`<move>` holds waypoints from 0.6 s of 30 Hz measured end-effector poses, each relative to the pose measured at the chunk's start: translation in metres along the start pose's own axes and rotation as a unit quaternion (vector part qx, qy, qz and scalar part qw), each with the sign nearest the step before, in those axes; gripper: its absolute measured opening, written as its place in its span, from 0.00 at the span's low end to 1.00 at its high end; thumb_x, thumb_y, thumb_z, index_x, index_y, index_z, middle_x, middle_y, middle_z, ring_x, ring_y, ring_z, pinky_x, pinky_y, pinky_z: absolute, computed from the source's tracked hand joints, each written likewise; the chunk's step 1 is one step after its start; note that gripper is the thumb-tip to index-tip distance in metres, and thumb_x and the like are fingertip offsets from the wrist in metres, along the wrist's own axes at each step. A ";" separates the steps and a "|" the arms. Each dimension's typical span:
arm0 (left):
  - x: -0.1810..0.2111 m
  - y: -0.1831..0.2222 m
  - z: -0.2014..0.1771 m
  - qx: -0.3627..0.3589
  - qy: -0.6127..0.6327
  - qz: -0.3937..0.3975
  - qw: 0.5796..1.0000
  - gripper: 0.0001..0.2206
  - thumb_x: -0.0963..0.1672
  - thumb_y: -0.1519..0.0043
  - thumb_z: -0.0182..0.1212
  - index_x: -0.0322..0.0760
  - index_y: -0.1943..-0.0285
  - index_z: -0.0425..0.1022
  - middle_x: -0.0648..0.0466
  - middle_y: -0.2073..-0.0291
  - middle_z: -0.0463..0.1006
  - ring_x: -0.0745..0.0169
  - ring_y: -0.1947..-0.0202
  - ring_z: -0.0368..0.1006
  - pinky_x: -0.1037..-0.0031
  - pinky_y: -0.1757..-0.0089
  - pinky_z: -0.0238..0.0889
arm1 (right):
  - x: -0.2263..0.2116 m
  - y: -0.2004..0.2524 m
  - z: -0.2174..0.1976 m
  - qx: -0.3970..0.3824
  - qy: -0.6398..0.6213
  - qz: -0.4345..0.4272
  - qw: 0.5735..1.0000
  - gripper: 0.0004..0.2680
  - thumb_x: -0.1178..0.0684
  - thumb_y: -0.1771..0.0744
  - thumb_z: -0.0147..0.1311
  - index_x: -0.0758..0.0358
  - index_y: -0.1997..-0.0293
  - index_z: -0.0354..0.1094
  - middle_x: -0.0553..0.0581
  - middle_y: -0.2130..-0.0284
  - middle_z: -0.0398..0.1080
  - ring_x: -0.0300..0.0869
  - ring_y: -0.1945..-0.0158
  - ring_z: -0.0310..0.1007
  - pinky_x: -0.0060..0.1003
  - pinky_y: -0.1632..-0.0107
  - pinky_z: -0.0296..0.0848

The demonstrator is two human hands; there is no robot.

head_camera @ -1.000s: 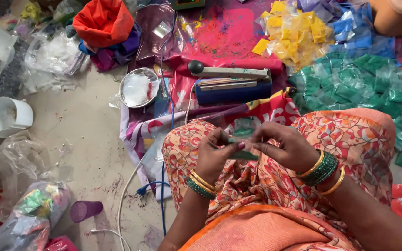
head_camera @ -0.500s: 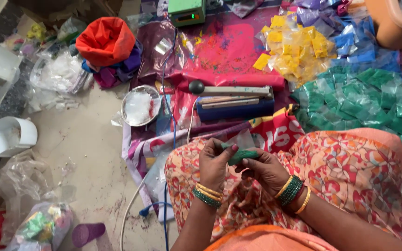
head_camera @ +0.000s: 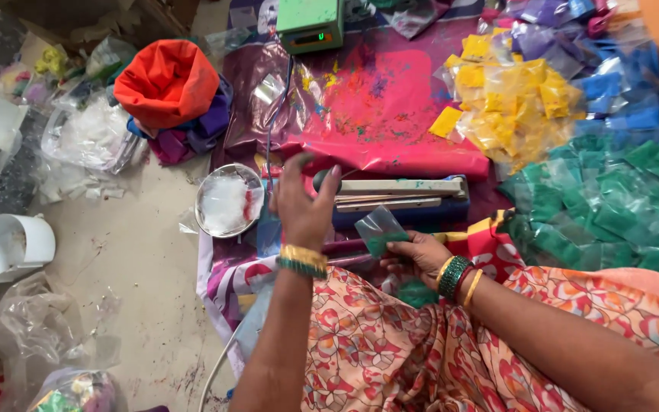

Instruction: The person seals small plastic bags filled with colored powder using a manual heat sealing machine.

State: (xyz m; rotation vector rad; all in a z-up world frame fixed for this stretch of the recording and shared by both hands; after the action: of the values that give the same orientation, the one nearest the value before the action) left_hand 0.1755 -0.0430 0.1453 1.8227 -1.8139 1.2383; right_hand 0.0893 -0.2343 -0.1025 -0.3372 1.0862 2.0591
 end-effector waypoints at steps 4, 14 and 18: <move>-0.019 -0.044 0.040 -0.063 -0.093 0.066 0.991 0.23 0.53 0.42 0.71 0.41 0.42 0.74 0.49 0.48 0.78 0.45 0.41 0.69 0.58 0.41 0.58 | 0.005 -0.019 0.003 0.009 -0.015 0.004 1.000 0.06 0.59 0.33 0.57 0.66 0.53 0.72 0.61 0.64 0.78 0.47 0.63 0.82 0.38 0.62 0.81; -0.042 -0.043 0.094 -0.229 -0.259 0.007 0.938 0.38 0.66 0.45 0.55 0.43 0.35 0.70 0.45 0.37 0.71 0.46 0.33 0.61 0.41 0.37 0.39 | -0.017 -0.026 0.005 0.072 -0.122 -0.073 0.987 0.08 0.60 0.33 0.55 0.65 0.50 0.70 0.60 0.61 0.77 0.49 0.61 0.81 0.40 0.61 0.81; -0.052 -0.036 0.102 -0.209 -0.293 0.017 0.933 0.40 0.68 0.40 0.43 0.40 0.33 0.68 0.45 0.34 0.69 0.46 0.28 0.56 0.41 0.35 0.39 | -0.028 -0.017 0.007 0.098 -0.135 -0.100 0.981 0.07 0.60 0.33 0.54 0.65 0.50 0.71 0.61 0.60 0.78 0.49 0.60 0.81 0.39 0.60 0.81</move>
State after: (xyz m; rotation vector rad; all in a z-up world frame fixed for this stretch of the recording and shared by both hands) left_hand 0.2544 -0.0758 0.0603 2.0257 -2.1893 0.2587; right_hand 0.1208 -0.2375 -0.0935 -0.0607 1.0315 1.7448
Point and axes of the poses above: each hand's wrist, its own y-axis away from the middle knuckle, its own z-axis out of the palm, x = y × z, the point moved 5 cm from there along -y, towards the middle knuckle
